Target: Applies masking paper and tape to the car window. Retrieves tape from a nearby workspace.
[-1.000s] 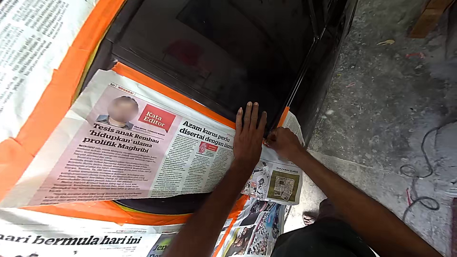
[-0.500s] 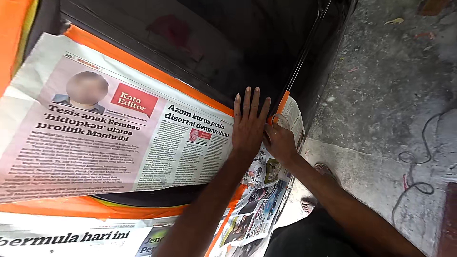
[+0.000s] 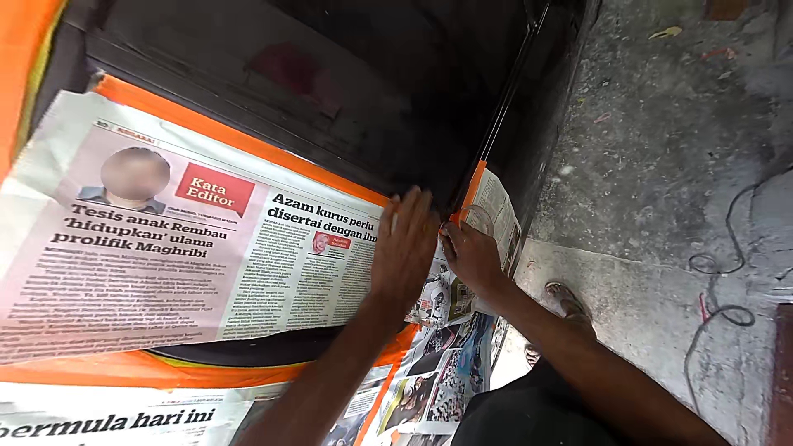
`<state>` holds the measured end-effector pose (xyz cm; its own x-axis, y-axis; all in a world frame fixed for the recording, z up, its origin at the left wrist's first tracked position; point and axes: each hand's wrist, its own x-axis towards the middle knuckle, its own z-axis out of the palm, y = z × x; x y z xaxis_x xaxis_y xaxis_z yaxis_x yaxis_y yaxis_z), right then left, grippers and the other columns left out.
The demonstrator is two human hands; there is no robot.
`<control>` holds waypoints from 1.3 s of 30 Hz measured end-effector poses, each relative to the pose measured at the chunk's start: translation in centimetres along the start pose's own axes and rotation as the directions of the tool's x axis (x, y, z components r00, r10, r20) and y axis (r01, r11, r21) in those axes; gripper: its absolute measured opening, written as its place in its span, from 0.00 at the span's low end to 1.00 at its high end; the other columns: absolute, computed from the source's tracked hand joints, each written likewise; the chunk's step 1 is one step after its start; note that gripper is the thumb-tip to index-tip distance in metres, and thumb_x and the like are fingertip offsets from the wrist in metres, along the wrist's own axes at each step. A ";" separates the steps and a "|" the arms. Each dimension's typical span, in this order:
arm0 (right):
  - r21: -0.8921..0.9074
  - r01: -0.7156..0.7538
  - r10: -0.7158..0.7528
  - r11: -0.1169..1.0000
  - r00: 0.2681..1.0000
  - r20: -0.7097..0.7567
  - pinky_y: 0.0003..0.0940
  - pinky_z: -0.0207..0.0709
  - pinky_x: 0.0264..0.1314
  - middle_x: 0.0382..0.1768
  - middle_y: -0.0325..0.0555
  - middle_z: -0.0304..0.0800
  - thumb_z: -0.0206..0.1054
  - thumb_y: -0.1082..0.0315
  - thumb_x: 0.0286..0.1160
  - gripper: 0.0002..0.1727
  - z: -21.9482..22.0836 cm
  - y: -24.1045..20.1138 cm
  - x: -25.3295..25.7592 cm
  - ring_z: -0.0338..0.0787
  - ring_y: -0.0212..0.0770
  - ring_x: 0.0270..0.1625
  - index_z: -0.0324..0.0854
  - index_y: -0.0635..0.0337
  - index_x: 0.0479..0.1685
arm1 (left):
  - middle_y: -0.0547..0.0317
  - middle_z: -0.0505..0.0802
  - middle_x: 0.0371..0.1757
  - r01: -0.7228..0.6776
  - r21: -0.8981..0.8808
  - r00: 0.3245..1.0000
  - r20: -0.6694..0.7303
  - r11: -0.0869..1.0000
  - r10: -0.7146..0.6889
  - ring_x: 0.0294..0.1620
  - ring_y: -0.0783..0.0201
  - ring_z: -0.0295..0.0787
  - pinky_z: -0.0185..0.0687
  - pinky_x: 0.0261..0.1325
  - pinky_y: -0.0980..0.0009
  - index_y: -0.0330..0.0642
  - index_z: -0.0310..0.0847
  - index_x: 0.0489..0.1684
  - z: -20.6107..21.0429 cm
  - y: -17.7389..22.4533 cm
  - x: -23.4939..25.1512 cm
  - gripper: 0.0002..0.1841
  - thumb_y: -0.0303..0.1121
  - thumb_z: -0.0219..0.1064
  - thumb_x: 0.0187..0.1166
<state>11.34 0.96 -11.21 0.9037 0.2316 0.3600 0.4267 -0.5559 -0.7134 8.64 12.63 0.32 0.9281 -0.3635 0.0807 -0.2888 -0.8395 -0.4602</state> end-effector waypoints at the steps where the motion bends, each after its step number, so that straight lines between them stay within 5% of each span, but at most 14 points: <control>1: -0.007 0.001 -0.001 1.000 1.000 -0.001 0.45 0.82 0.27 0.33 0.51 0.86 0.65 0.64 0.80 0.09 0.0 0.1 -0.1 0.90 0.50 0.31 0.88 0.58 0.46 | 0.48 0.81 0.79 -0.041 0.016 0.998 0.049 0.999 0.040 0.87 0.47 0.65 0.54 0.88 0.43 0.39 0.83 0.68 0.3 0.3 -1.0 0.19 0.20 0.61 0.79; 4: -0.020 0.000 0.000 1.000 1.000 0.001 0.46 0.83 0.28 0.34 0.51 0.87 0.66 0.64 0.80 0.09 0.2 0.0 -0.4 0.91 0.50 0.32 0.88 0.58 0.47 | 0.51 0.73 0.87 -0.139 0.096 0.973 0.200 0.986 0.118 0.92 0.49 0.55 0.43 0.93 0.45 0.38 0.71 0.83 1.8 -0.4 -3.3 0.27 0.22 0.56 0.82; 10: -0.042 0.013 -0.014 0.999 1.000 -0.022 0.45 0.83 0.27 0.32 0.51 0.86 0.65 0.64 0.81 0.09 0.2 -0.1 -0.7 0.90 0.49 0.31 0.88 0.58 0.43 | 0.52 0.64 0.93 -0.138 0.101 0.973 0.199 0.985 0.116 0.96 0.49 0.45 0.32 0.95 0.43 0.41 0.62 0.90 2.9 -0.6 -3.8 0.31 0.25 0.54 0.83; 25: -0.008 0.028 -0.029 1.000 0.999 -0.027 0.43 0.83 0.28 0.34 0.49 0.86 0.65 0.65 0.82 0.08 -0.6 -0.9 -2.7 0.90 0.47 0.32 0.87 0.57 0.42 | 0.55 0.59 0.95 -0.175 0.069 0.968 0.193 0.982 0.159 0.97 0.50 0.39 0.28 0.95 0.43 0.41 0.61 0.90 3.2 -1.1 -4.1 0.31 0.25 0.53 0.82; 39: 0.088 0.027 -0.024 0.996 0.999 -0.039 0.39 0.83 0.28 0.32 0.46 0.85 0.66 0.65 0.81 0.07 -0.2 -1.4 -6.2 0.89 0.44 0.31 0.87 0.57 0.43 | 0.55 0.59 0.95 -0.140 0.108 0.978 0.170 0.984 0.120 0.96 0.54 0.44 0.34 0.95 0.47 0.40 0.56 0.92 2.8 -1.1 -3.6 0.32 0.23 0.51 0.84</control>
<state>5.10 0.15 -12.38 0.8911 0.2133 0.4004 0.4527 -0.4769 -0.7534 6.31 15.97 -1.94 0.9129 -0.3880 -0.1267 -0.3887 -0.7320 -0.5595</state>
